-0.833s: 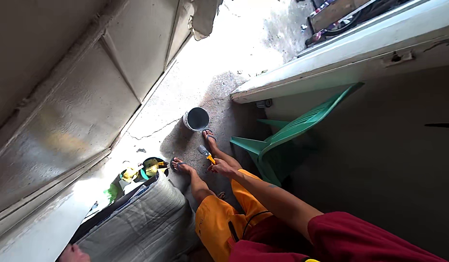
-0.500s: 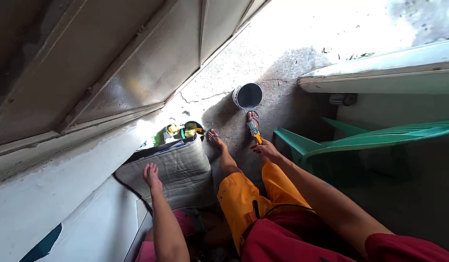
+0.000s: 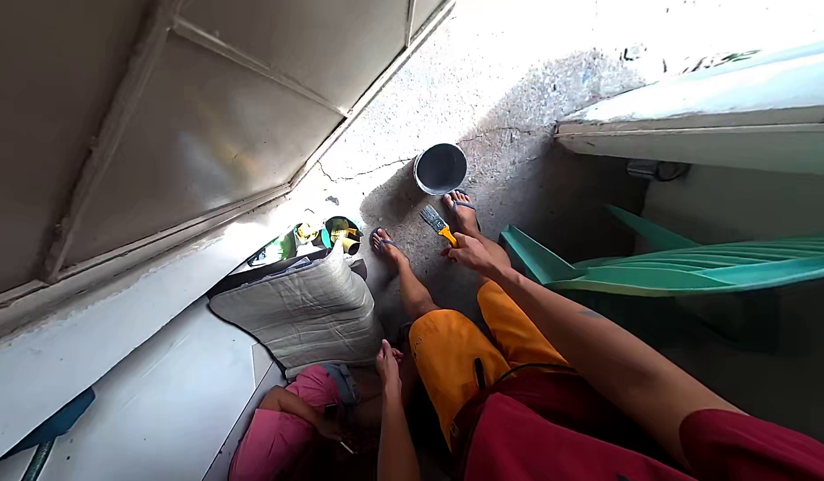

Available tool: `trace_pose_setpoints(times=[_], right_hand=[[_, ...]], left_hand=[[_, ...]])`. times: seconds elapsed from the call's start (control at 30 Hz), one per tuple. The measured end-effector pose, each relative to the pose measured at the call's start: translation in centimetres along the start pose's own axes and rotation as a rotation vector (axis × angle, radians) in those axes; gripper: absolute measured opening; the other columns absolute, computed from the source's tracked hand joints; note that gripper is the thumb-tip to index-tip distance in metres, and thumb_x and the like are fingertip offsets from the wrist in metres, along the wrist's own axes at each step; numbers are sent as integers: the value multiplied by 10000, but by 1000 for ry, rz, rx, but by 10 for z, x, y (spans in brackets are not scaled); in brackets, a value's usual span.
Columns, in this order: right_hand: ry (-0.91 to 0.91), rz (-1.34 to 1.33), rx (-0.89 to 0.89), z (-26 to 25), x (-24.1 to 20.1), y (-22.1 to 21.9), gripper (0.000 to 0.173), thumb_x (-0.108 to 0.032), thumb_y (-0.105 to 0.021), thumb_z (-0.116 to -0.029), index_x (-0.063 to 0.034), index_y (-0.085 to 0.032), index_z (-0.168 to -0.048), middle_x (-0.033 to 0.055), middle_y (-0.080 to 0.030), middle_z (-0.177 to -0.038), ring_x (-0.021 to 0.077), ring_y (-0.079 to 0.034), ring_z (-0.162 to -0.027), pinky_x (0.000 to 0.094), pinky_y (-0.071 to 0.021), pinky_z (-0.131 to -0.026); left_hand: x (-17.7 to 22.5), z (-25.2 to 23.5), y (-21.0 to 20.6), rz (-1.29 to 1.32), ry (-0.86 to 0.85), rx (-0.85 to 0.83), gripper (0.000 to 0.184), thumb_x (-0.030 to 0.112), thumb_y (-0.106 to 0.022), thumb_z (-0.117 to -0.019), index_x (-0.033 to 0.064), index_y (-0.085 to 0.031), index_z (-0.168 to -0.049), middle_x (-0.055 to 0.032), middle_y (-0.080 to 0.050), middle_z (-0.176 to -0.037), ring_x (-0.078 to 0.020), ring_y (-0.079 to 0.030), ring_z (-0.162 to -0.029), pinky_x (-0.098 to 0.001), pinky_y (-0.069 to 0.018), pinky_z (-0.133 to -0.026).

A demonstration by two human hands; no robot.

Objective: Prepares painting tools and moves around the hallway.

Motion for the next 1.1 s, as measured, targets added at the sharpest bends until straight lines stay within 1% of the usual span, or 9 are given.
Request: trace_pose_setpoints(times=[0.1, 0.17, 0.27, 0.37, 0.53, 0.7, 0.83, 0.93, 1.1], right_hand=[[51, 43, 25, -12, 35, 52, 197, -177, -611, -991, -69, -625, -1155, 83, -748, -985, 227, -720, -872, 480, -581, -830], [50, -18, 51, -9, 50, 87, 229, -133, -584, -989, -42, -612, -1197, 106, -748, -1019, 256, -719, -906, 508, -573, -851], [-21, -150, 105, 2, 68, 125, 207, -57, -539, -1009, -8, -565, -1209, 128, -744, -1066, 256, -718, -922, 482, -566, -846], [-119, -187, 224, 9, 83, 139, 183, -64, -549, -978, -19, -568, -1154, 107, -746, -978, 241, -708, -818, 462, -565, -754], [-206, -144, 153, 15, 69, 115, 242, -141, -602, -988, -31, -589, -1204, 99, -719, -958, 169, -622, -684, 371, -503, -644], [-198, 92, 60, 41, 24, 102, 265, -196, -555, -1017, -28, -638, -1205, 102, -713, -943, 161, -596, -666, 383, -507, -661], [-204, 278, 89, 65, -11, 102, 287, -206, -533, -1030, -43, -624, -1247, 71, -696, -944, 114, -545, -631, 325, -470, -617], [-197, 441, 156, 80, -33, 107, 307, -238, -509, -1041, -41, -603, -1256, 65, -700, -942, 94, -529, -595, 298, -448, -564], [-146, 828, 151, 140, -75, 83, 397, -234, -489, -1065, 18, -545, -1366, 169, -672, -1169, 164, -609, -819, 363, -502, -740]], left_hand=[[-16, 32, -73, -42, 25, -141, 468, 322, -379, -1126, -48, -614, -1290, -231, -661, -1259, -309, -641, -1178, -494, -509, -1047], [-18, 47, -105, -87, 34, -158, 448, 307, -419, -1118, -20, -547, -1395, -233, -605, -1371, -302, -591, -1275, -480, -464, -1106], [-13, 56, -123, -113, 48, -115, 473, 327, -418, -1119, -35, -536, -1399, -254, -592, -1379, -319, -576, -1289, -477, -443, -1117], [4, 69, -129, -97, -22, -172, 465, 328, -408, -1120, -17, -545, -1401, -218, -598, -1387, -275, -580, -1291, -448, -450, -1122], [30, 90, -127, -46, -170, -178, 431, 284, -431, -1113, 7, -542, -1425, -189, -588, -1421, -242, -570, -1319, -432, -443, -1142], [33, 136, -128, -14, -185, -227, 465, 315, -414, -1116, 37, -514, -1476, -174, -542, -1493, -261, -510, -1399, -464, -380, -1196], [-5, 166, -132, 144, -129, -295, 501, 320, -397, -1118, 35, -450, -1528, -185, -481, -1548, -280, -458, -1445, -479, -349, -1218], [-46, 183, -139, 378, -78, -323, 506, 347, -361, -1126, 42, -476, -1513, -202, -509, -1518, -295, -485, -1421, -497, -362, -1201], [-131, 233, -162, 753, -11, -316, 495, 336, -357, -1129, 30, -497, -1492, -224, -520, -1496, -329, -502, -1397, -521, -375, -1181]])
Point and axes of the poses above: each hand's wrist, its own z-axis away from the middle knuckle, its own y-axis out of the back of the hand, x = y × z, the point moved 5 cm from there along -z, towards the middle knuckle
